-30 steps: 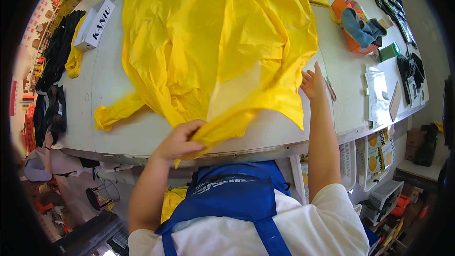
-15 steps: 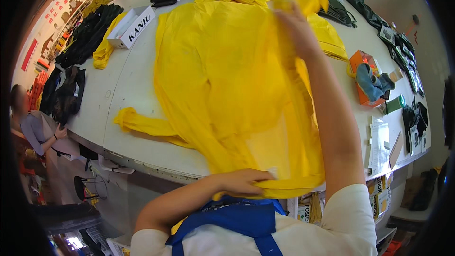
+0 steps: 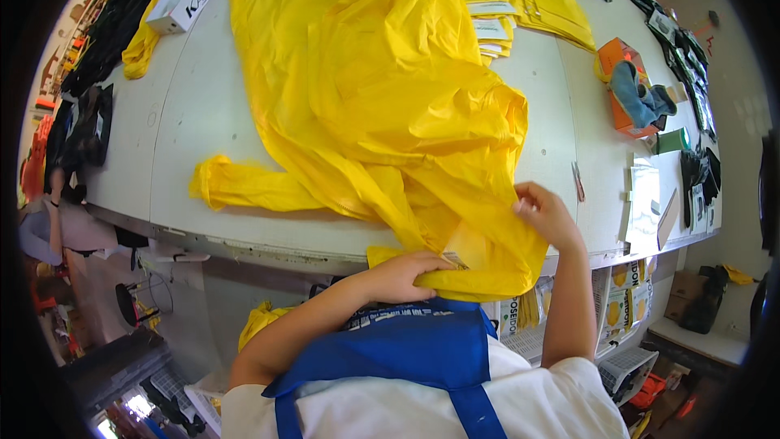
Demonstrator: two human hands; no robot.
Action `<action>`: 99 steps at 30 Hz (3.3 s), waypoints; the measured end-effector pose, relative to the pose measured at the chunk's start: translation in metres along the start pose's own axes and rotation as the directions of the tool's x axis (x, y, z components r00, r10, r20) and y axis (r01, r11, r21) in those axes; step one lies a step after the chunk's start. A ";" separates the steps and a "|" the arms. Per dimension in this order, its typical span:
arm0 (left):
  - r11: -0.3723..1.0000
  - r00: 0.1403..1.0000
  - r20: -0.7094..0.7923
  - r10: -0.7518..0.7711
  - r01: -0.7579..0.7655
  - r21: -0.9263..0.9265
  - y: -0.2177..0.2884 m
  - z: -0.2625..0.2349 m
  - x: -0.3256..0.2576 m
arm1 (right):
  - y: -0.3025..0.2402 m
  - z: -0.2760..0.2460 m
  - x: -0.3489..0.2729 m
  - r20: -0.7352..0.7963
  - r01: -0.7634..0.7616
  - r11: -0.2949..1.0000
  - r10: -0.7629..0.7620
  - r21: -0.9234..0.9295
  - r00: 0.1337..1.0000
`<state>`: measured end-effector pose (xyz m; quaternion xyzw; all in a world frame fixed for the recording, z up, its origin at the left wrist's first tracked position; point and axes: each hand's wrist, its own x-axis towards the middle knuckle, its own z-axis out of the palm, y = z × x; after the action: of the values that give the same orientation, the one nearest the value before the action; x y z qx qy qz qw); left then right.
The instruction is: The person trims loose threads and tags from a yellow raincoat using scissors, then folds the garment into a compact rectangle. The person places the folded raincoat into a yellow plastic bag and sets it aside.
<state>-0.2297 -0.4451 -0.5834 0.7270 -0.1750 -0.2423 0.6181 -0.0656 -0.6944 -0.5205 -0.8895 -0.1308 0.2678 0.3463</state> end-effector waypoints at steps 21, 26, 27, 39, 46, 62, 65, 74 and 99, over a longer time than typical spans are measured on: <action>0.973 0.822 -0.529 0.209 -0.118 0.200 0.081 -0.014 0.039 | -0.067 0.039 -0.074 -0.217 0.158 0.912 -0.078 0.378 0.973; 0.937 0.956 -0.237 0.174 -0.087 0.338 0.097 -0.032 0.050 | -0.054 0.023 -0.063 -0.122 0.160 0.796 -0.109 0.583 0.986; 0.983 0.948 -0.292 0.127 -0.081 0.163 0.095 -0.034 0.050 | -0.050 0.022 -0.059 -0.147 0.204 0.813 -0.146 0.546 0.978; 0.906 0.948 -0.190 -0.257 0.168 -0.388 0.084 -0.032 0.047 | 0.190 -0.040 0.073 -0.612 -0.619 0.751 0.382 -0.231 0.692; 0.851 0.962 -0.132 -0.238 0.141 -0.506 0.085 -0.037 0.053 | 0.231 -0.044 0.069 -0.670 -0.288 0.953 0.151 -0.098 0.727; 0.686 0.944 -0.025 -0.329 0.221 -0.694 0.100 -0.059 0.042 | -0.093 -0.015 -0.080 -0.231 0.400 0.886 -0.451 -0.235 0.862; 0.700 0.952 -0.033 -0.305 0.201 -0.685 0.104 -0.065 0.041 | -0.098 -0.009 -0.077 -0.264 0.391 0.884 -0.453 -0.255 0.851; 0.708 0.951 -0.014 -0.309 0.220 -0.671 0.108 -0.059 0.037 | -0.091 0.002 -0.080 -0.311 0.401 0.905 -0.426 -0.143 0.849; 0.709 0.810 -0.097 0.579 -0.441 0.550 0.087 -0.033 0.031 | -0.008 -0.003 -0.010 -0.578 0.222 0.916 0.012 0.333 0.816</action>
<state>-0.1818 -0.4510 -0.4986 0.8093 -0.3441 0.0920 0.4671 -0.0723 -0.6946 -0.5096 -0.8338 -0.0161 -0.0092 0.5517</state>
